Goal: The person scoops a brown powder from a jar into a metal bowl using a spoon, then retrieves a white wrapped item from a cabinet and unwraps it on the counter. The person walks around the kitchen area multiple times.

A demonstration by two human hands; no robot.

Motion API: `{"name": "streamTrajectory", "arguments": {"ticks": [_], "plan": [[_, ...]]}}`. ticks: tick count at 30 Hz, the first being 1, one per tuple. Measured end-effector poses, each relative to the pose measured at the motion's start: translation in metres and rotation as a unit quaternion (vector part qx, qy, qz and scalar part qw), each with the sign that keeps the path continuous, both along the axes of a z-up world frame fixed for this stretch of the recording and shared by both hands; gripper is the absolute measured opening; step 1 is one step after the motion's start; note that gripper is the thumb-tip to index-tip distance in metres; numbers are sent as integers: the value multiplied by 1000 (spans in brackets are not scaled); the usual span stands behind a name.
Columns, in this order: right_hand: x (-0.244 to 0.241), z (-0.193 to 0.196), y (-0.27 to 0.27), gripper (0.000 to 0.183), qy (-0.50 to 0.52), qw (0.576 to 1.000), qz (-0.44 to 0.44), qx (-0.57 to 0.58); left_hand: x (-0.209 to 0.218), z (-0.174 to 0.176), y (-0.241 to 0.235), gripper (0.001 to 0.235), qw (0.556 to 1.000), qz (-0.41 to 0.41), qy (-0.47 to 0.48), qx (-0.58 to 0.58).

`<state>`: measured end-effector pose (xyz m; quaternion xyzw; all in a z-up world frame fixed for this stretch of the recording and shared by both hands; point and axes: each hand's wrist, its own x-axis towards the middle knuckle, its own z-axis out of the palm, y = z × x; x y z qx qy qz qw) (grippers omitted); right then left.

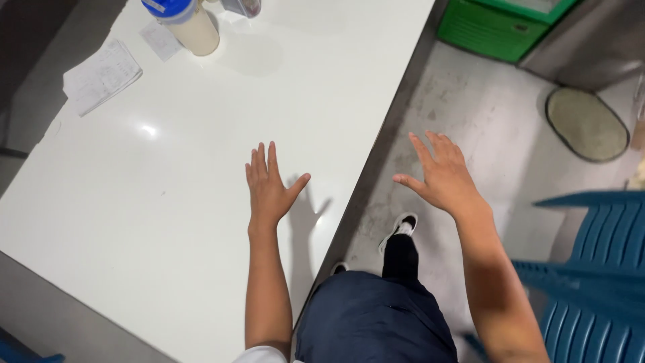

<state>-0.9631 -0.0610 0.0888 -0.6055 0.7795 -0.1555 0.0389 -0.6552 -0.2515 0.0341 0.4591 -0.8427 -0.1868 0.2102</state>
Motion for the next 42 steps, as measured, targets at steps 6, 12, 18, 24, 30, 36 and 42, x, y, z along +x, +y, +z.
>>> {"name": "streamTrajectory", "arguments": {"ticks": [6,12,18,24,30,36,42], "plan": [[-127,0,-55,91,40,998,43,-4,-76,15,-19,109,996,79,-53,0],[-189,15,-136,87,-5,992,122,2,-121,29,-28,111,985,167,-31,10],[-229,-1,-220,90,17,977,210,41,-139,5,-58,115,963,260,-66,30],[-287,1,-305,93,5,979,180,101,-190,-2,-133,116,956,281,-39,73],[-315,-12,-371,89,0,974,184,129,-258,11,-189,116,966,236,-3,105],[-300,-36,-453,93,-23,942,291,168,-297,17,-232,118,964,245,-39,100],[-337,-60,-528,94,-38,906,364,214,-329,-7,-251,119,935,338,-67,80]]}}
